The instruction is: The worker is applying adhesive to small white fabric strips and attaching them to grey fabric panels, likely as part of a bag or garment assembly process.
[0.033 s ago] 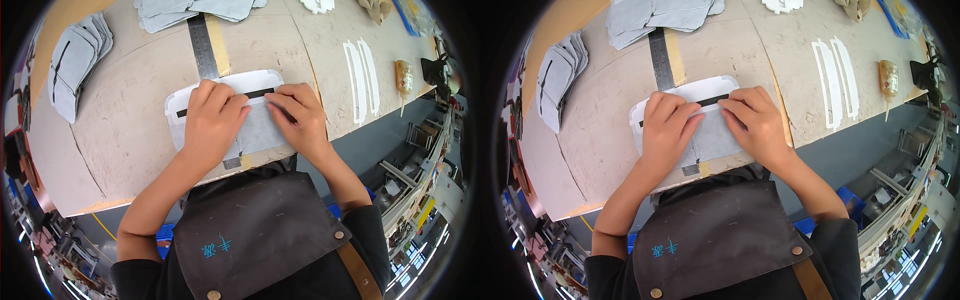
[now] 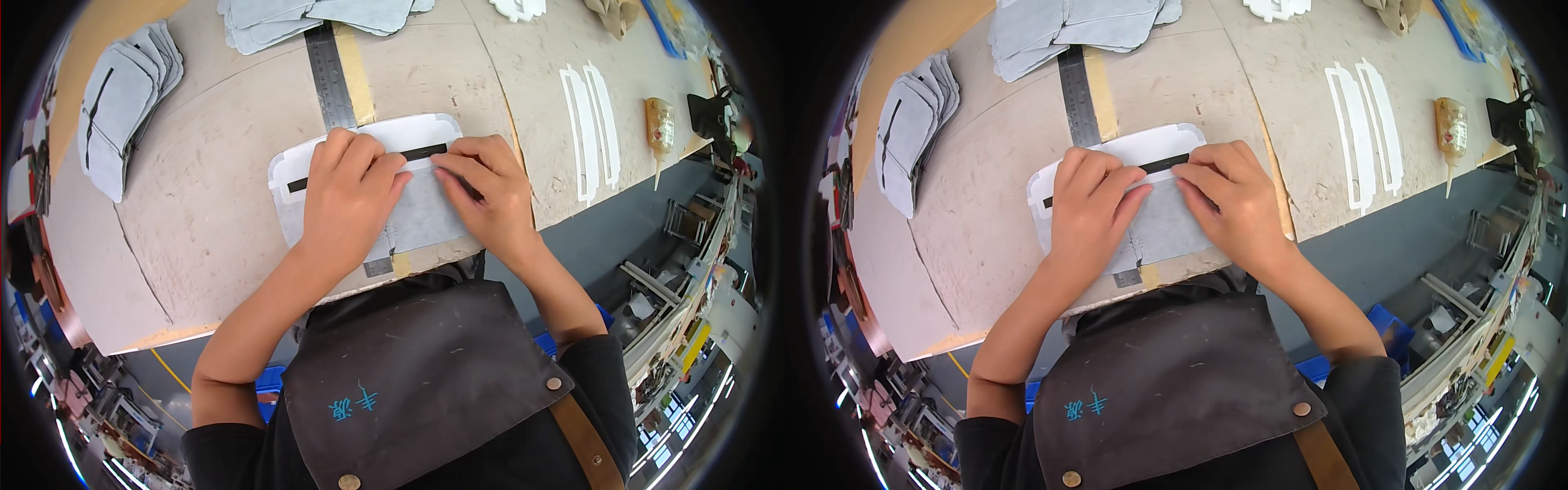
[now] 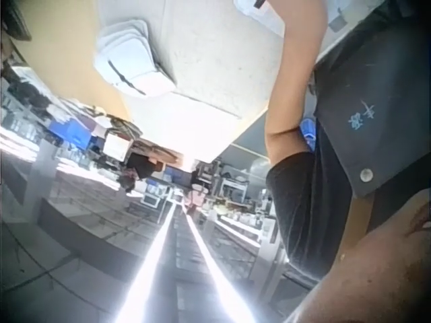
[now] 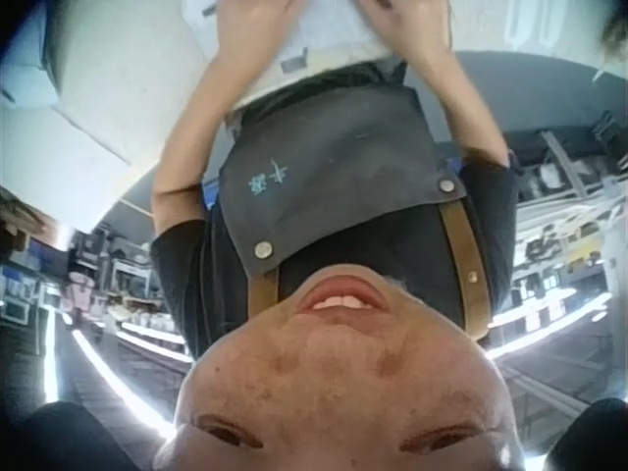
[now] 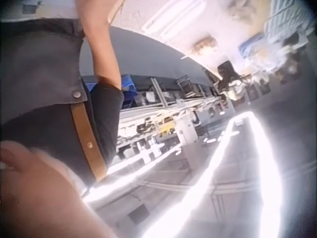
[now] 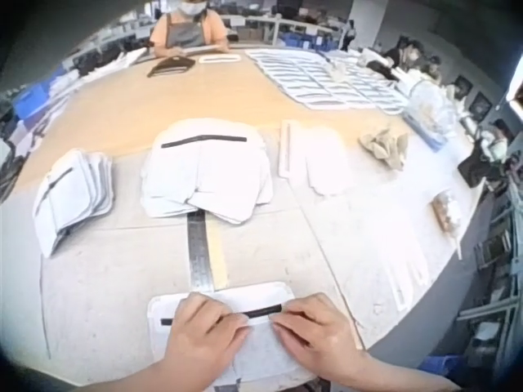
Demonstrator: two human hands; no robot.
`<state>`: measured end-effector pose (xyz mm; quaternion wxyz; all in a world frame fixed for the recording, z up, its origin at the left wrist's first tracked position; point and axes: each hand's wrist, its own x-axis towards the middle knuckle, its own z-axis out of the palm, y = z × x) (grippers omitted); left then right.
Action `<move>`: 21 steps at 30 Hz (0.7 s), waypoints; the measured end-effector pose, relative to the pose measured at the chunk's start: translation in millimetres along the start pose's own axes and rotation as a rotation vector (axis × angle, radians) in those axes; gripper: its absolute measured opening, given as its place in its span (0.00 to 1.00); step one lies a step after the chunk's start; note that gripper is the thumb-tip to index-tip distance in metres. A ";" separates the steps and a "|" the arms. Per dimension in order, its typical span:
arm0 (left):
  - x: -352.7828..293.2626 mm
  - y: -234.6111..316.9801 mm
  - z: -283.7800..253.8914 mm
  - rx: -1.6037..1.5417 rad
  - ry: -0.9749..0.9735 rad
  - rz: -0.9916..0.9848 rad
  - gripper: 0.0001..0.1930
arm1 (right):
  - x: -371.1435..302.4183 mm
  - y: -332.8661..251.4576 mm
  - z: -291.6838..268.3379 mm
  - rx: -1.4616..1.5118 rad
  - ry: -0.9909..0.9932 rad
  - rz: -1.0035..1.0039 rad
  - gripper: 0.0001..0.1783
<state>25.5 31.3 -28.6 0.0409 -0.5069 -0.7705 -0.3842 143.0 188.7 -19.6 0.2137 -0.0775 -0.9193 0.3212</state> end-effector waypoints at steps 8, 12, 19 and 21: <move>1.7 -1.4 5.2 -0.022 -0.009 0.003 0.11 | 6.8 -3.7 2.0 0.016 0.018 0.010 0.08; -0.1 1.9 -0.7 0.007 -0.001 -0.028 0.11 | 13.7 -8.9 5.0 -0.046 -0.003 0.045 0.09; -32.0 -15.3 -52.5 0.060 0.044 -0.180 0.11 | 11.8 -19.4 8.2 0.000 -0.023 0.118 0.14; -40.5 -20.8 -61.3 0.064 0.037 -0.220 0.11 | 8.4 -22.8 15.6 0.053 -0.008 0.031 0.14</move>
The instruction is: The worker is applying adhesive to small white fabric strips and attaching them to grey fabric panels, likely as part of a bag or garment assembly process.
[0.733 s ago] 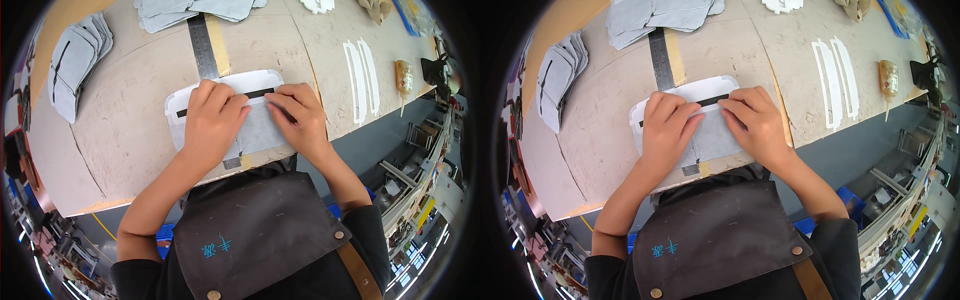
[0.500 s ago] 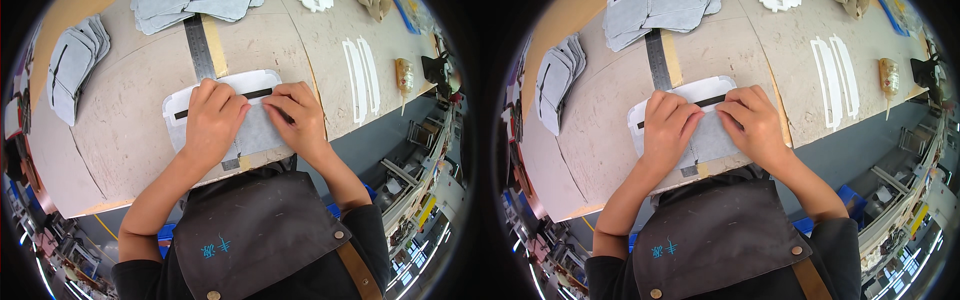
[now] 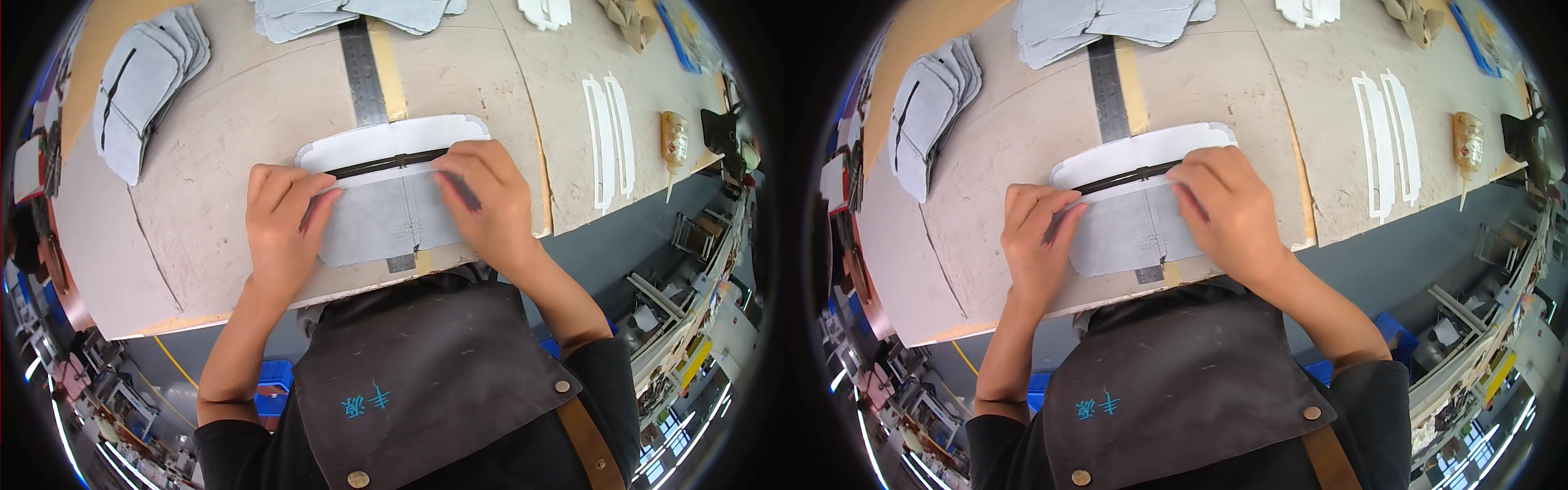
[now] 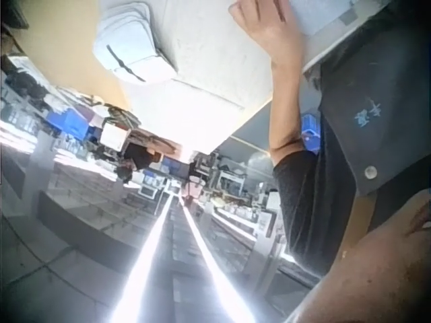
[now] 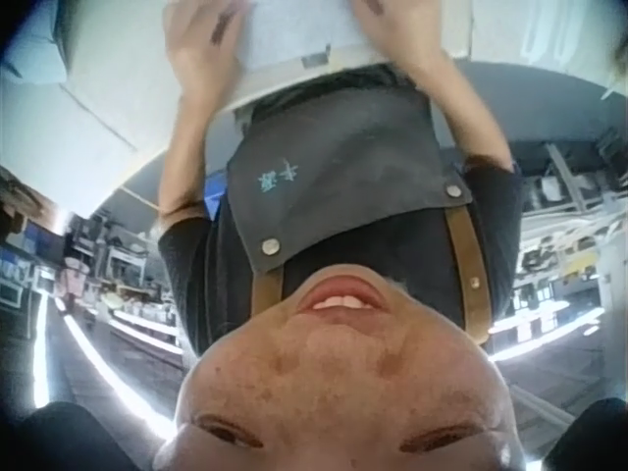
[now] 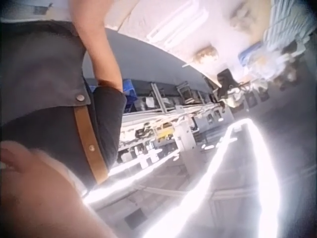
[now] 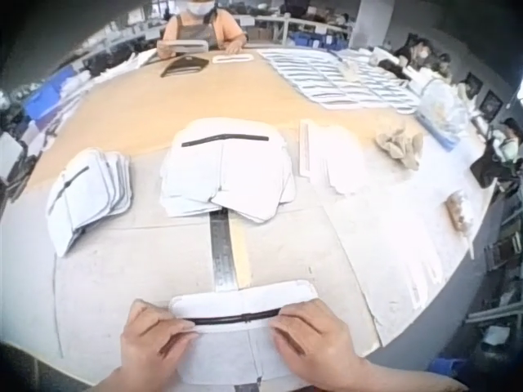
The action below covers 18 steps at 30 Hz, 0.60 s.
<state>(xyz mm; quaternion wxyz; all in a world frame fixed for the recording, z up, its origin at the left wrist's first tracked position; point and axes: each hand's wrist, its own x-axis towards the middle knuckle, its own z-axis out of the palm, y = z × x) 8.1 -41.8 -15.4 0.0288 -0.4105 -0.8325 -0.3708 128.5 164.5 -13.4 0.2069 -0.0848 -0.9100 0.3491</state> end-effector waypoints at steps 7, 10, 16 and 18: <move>-2.6 -8.9 -5.7 -0.058 -0.051 -0.036 0.08 | -4.2 -5.5 16.7 0.002 -0.081 -0.142 0.16; -2.4 -9.3 -6.8 -0.075 -0.070 -0.058 0.08 | -7.6 -5.4 15.0 -0.064 -0.123 -0.163 0.20; -5.4 2.7 1.8 0.104 -0.047 0.226 0.11 | -19.2 -15.0 15.7 -0.354 -0.183 -0.236 0.26; -9.7 19.0 14.4 0.076 -0.129 0.267 0.12 | -22.1 -14.7 14.0 -0.408 -0.187 -0.248 0.25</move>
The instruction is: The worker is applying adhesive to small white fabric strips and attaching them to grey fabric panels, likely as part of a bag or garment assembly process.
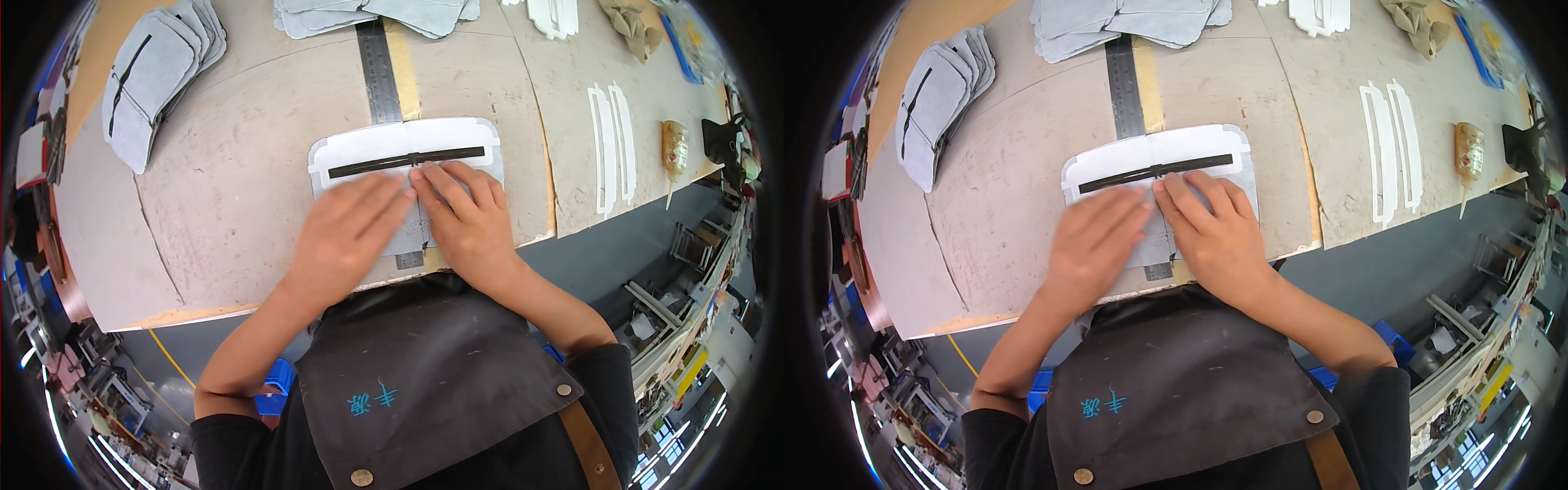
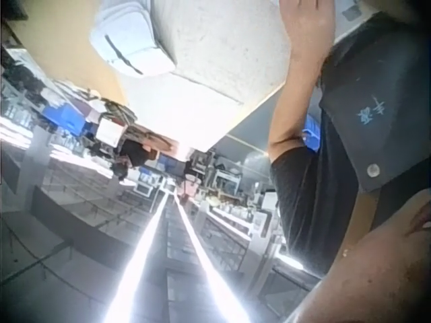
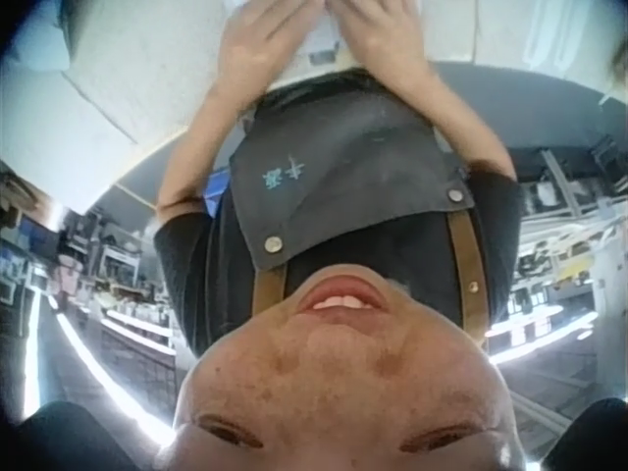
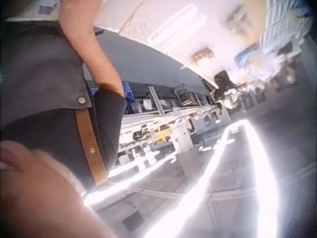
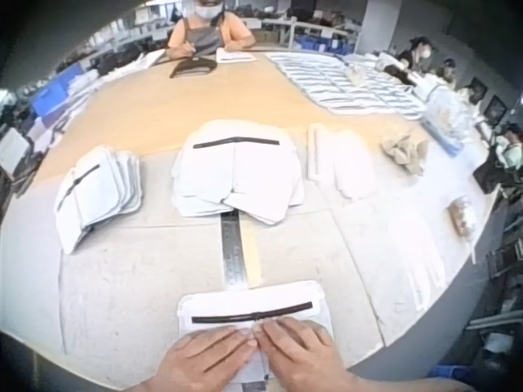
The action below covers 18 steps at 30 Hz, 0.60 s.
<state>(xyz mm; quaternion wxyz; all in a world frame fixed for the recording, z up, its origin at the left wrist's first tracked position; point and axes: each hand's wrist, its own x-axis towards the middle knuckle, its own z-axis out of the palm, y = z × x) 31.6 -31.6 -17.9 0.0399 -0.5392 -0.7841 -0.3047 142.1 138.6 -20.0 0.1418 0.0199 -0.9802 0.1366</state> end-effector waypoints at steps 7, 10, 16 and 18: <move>-32.7 -14.2 -23.5 0.078 -0.132 -0.019 0.19 | -22.2 35.1 -24.0 0.139 -0.121 0.009 0.25; -27.8 -13.7 -30.3 0.058 -0.091 -0.091 0.20 | -24.4 42.8 -29.8 0.159 -0.080 0.045 0.28; -22.9 -21.4 -27.2 0.160 -0.109 -0.159 0.24 | -22.1 48.1 -35.5 0.002 -0.138 0.092 0.34; -23.5 -21.0 -26.4 0.217 -0.146 -0.161 0.25 | -23.5 45.7 -36.0 -0.064 -0.176 0.070 0.35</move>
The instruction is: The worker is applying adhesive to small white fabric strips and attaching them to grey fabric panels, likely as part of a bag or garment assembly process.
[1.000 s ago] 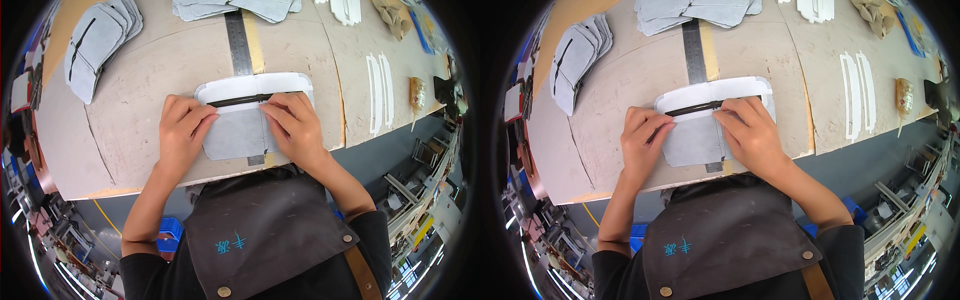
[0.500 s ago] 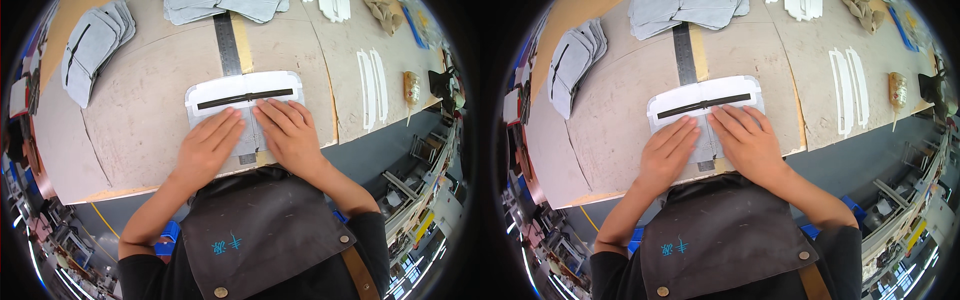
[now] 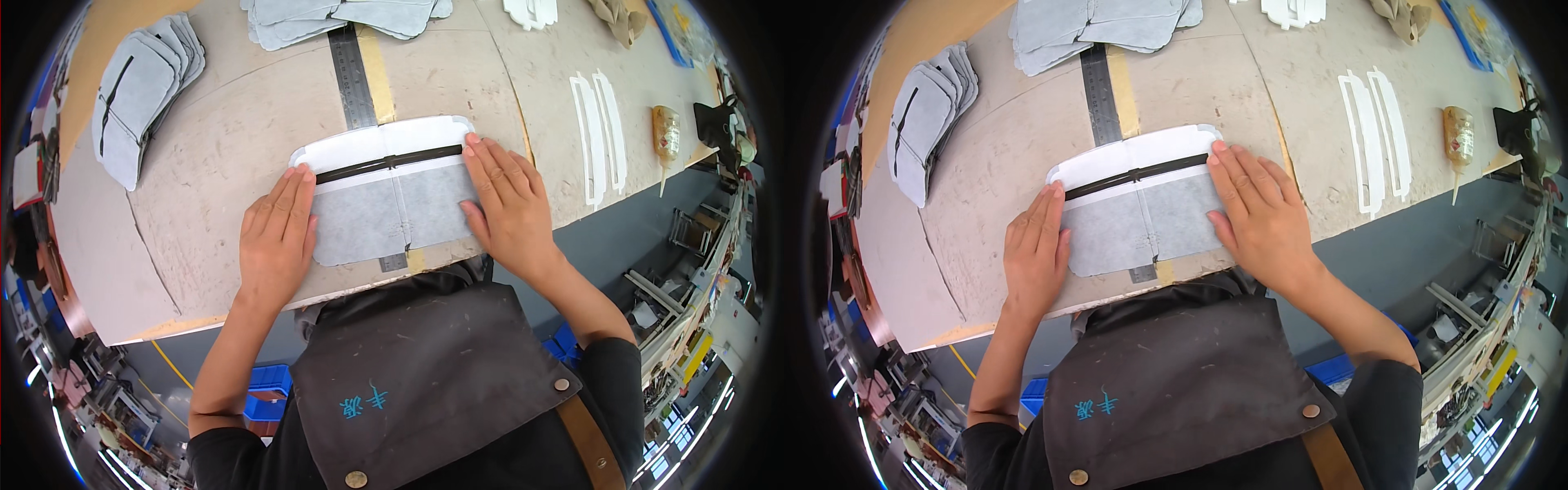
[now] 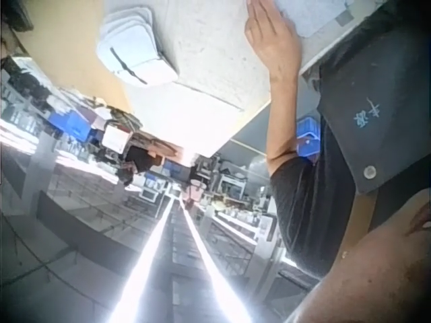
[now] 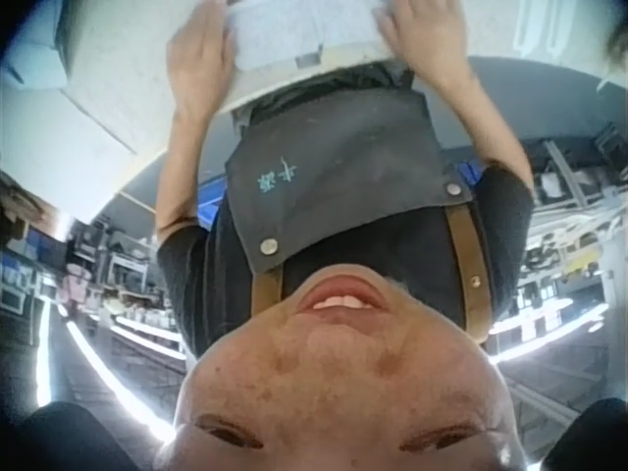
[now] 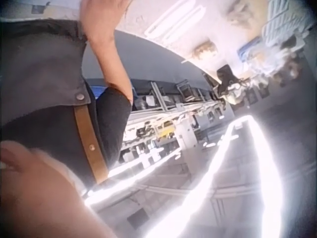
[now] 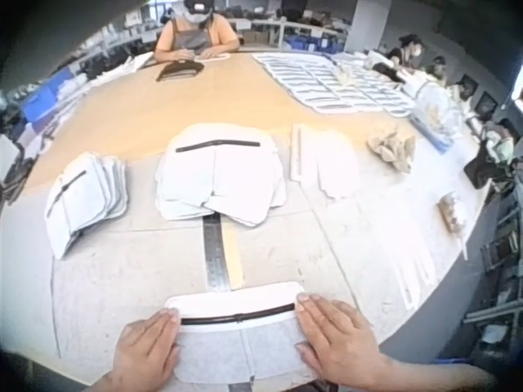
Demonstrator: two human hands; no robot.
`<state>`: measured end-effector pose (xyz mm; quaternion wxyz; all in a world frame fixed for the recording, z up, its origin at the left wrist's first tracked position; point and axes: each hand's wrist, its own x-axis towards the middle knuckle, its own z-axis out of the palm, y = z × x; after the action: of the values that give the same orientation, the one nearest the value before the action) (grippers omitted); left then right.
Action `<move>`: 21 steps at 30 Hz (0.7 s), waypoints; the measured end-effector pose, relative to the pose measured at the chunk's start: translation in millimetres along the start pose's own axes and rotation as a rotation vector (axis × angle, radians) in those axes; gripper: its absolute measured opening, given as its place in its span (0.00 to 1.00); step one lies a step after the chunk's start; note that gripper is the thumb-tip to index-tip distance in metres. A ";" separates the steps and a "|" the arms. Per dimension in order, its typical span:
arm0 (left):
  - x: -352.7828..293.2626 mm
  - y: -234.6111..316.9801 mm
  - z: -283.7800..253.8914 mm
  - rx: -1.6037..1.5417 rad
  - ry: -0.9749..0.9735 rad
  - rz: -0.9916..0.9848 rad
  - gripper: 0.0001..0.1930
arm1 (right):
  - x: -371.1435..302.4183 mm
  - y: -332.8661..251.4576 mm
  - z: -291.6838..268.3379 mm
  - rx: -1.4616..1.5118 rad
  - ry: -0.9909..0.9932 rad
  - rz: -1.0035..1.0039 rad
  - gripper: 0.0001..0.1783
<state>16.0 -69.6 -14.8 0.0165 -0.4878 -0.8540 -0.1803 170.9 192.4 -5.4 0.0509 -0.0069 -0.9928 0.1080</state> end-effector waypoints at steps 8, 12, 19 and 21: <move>16.6 -5.2 0.1 -0.132 0.218 -0.073 0.24 | -0.4 2.3 -0.5 0.283 0.099 0.115 0.36; 46.8 7.9 14.5 -0.235 0.226 -0.034 0.18 | 22.2 4.2 -7.3 0.335 0.081 0.067 0.35; 82.7 24.1 32.7 -0.314 0.153 0.004 0.15 | 60.6 3.1 8.0 0.474 0.106 0.033 0.33; 84.9 23.7 32.9 -0.326 0.159 0.004 0.14 | 66.3 4.8 9.7 0.468 0.110 0.009 0.33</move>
<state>-3.7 22.2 -21.3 0.0049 -0.4698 -0.8085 -0.3544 104.0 196.7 -9.2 0.1046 -0.0055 -0.9365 0.3347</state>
